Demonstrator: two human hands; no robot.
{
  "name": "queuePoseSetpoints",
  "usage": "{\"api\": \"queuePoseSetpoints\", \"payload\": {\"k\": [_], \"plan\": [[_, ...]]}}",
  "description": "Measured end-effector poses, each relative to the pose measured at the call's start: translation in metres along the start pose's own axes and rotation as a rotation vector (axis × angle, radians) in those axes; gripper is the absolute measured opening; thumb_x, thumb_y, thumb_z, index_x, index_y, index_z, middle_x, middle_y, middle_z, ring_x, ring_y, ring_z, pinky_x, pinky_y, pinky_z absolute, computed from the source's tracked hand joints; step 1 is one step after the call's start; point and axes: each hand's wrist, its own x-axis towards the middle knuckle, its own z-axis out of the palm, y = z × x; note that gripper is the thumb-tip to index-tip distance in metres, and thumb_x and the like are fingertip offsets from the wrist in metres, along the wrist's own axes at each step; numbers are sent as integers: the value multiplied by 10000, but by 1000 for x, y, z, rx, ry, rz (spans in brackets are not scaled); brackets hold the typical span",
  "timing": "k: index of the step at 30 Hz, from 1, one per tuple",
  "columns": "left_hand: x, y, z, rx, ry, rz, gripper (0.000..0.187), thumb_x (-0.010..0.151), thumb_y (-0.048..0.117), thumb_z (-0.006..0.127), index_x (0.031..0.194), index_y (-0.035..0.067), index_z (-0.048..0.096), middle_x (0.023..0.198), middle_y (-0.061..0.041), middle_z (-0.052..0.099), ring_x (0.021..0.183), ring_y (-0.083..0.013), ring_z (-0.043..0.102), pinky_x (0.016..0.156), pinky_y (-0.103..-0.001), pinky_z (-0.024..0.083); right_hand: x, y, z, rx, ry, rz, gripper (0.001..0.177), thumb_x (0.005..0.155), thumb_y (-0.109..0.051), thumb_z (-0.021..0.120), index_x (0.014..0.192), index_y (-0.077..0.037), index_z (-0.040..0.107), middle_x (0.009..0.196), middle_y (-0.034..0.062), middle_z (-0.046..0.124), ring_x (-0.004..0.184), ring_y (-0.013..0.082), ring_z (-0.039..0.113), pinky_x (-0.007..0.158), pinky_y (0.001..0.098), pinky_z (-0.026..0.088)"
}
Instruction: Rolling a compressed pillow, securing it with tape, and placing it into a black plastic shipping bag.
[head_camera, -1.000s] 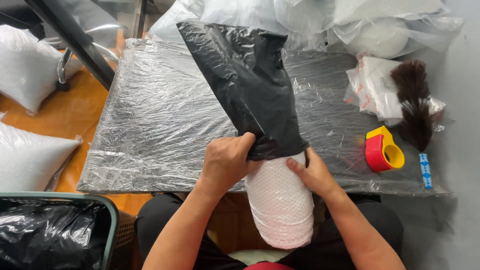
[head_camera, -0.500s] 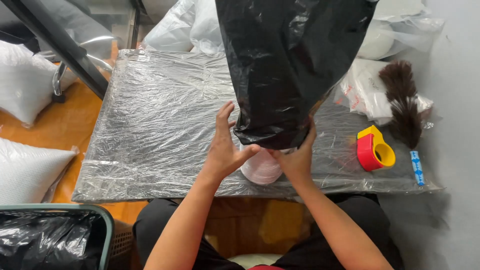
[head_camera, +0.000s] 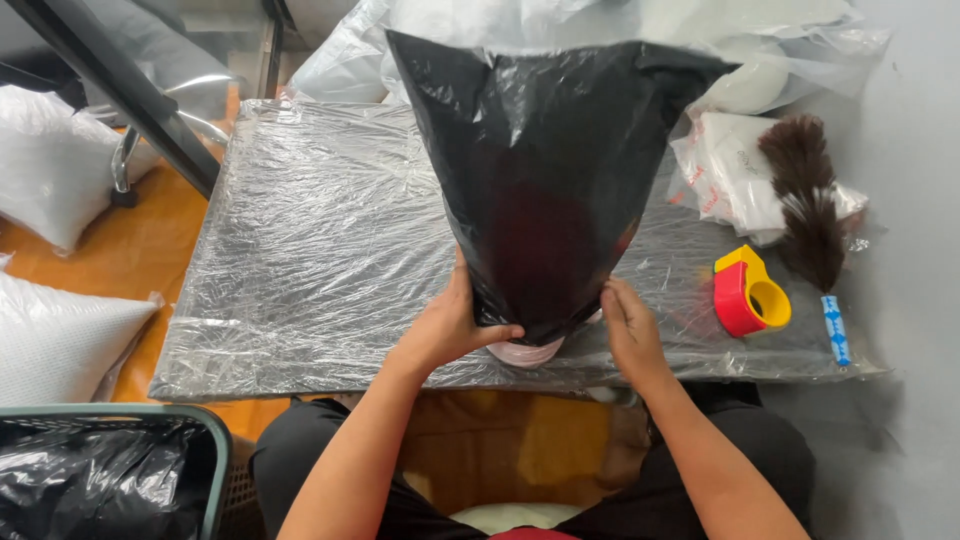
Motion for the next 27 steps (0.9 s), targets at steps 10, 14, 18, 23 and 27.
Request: {"api": "queuePoseSetpoints", "payload": {"k": [10,14,18,23,27], "plan": [[12,-51,6,430,-254,-153,1651,530,779,885,1587,-94,-36,1635,-312,214,1523,-405,274,1159,-619,361,29,90,-28,-568,-117,130,466,744,-294,864,1107,-124,626,1035,71,585,1019,313,679,883,429,542],[2,-7,-4,-82,-100,-78,1397,663,559,892,1549,-84,24,1590,-345,243,1463,-488,304,1190,-655,298,50,40,-8,158,-168,-113,908,937,-188,628,1605,-19,37,1622,345,170,1505,524,138,1205,644,163],[27,-54,42,-267,38,30,1410,644,463,937,1578,54,-36,1557,-342,331,1384,-569,386,1167,-662,342,55,56,15,-95,-394,147,944,948,-615,594,1584,7,279,1569,300,384,1489,435,302,1248,555,203],[29,-53,48,-243,30,-99,1367,663,594,862,1615,211,-41,1512,-326,406,1355,-541,448,1171,-624,367,54,73,12,-78,-388,197,789,946,-583,628,1546,-106,440,1491,214,532,1434,377,431,1206,525,311],[30,-54,61,-224,93,-200,1213,664,642,826,1586,277,127,1416,-317,534,1306,-528,519,1129,-608,416,47,88,16,-178,-323,417,813,911,-766,540,1512,-221,498,1409,183,613,1359,379,520,1138,540,413]]}}
